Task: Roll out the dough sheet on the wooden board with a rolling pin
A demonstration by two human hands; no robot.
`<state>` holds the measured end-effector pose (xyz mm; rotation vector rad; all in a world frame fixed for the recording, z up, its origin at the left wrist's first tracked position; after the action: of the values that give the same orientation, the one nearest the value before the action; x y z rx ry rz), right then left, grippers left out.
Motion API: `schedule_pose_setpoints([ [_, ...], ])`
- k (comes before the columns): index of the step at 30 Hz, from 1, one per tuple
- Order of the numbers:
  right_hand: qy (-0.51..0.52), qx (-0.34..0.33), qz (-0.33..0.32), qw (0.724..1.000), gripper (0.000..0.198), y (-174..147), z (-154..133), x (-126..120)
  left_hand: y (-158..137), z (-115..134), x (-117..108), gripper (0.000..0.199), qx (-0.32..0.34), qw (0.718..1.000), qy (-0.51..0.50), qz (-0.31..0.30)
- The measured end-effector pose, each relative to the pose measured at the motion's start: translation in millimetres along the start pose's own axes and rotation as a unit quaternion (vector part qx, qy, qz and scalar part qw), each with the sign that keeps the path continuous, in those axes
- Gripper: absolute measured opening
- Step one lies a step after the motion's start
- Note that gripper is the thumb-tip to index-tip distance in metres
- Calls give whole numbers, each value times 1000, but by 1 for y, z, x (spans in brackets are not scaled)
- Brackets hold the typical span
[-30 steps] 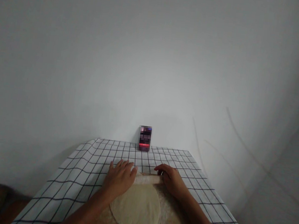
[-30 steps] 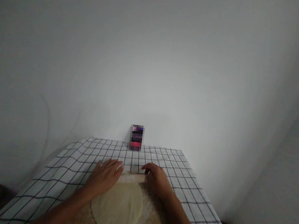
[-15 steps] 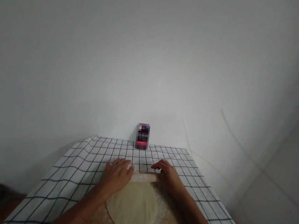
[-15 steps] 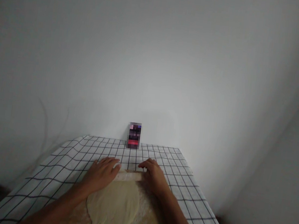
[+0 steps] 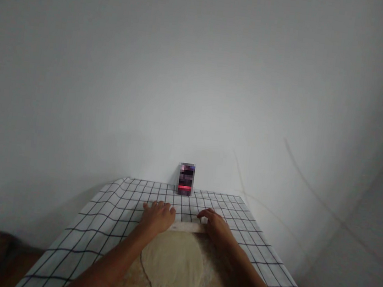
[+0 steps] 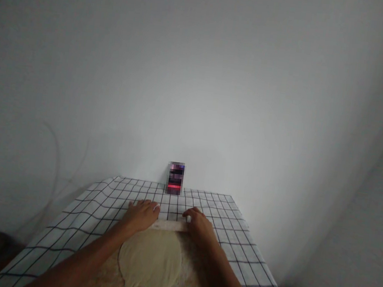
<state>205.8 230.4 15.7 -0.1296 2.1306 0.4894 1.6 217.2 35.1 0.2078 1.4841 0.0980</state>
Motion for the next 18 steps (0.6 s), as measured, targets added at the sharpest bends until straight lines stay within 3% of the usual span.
schedule_pose_setpoints([
  [5,-14,-40,-15,999,64,9,-4,5,9,-3,4,47,-4,1000,2,-9],
  [8,-46,-58,-36,997,59,18,-12,12,16,-4,6,48,-10,1000,2,-15],
  [12,-83,-38,-36,995,35,23,-24,20,10,-1,3,48,-4,1000,7,-5],
  [15,-120,-23,-27,992,45,16,-31,21,2,3,0,46,4,1000,11,13],
  [18,-148,-14,-21,989,43,3,-34,19,-4,5,-1,45,14,999,7,29],
])
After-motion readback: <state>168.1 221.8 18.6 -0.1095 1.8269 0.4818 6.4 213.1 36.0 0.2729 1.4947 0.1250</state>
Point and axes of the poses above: each hand's wrist, its own y-axis towards the middle knuckle, its own x-axis out of the palm, z = x × y, the point moved 10 cm from there along y, towards the middle knuckle, and after that the axes turned 4 degrees about z, right-handed, at the moved point
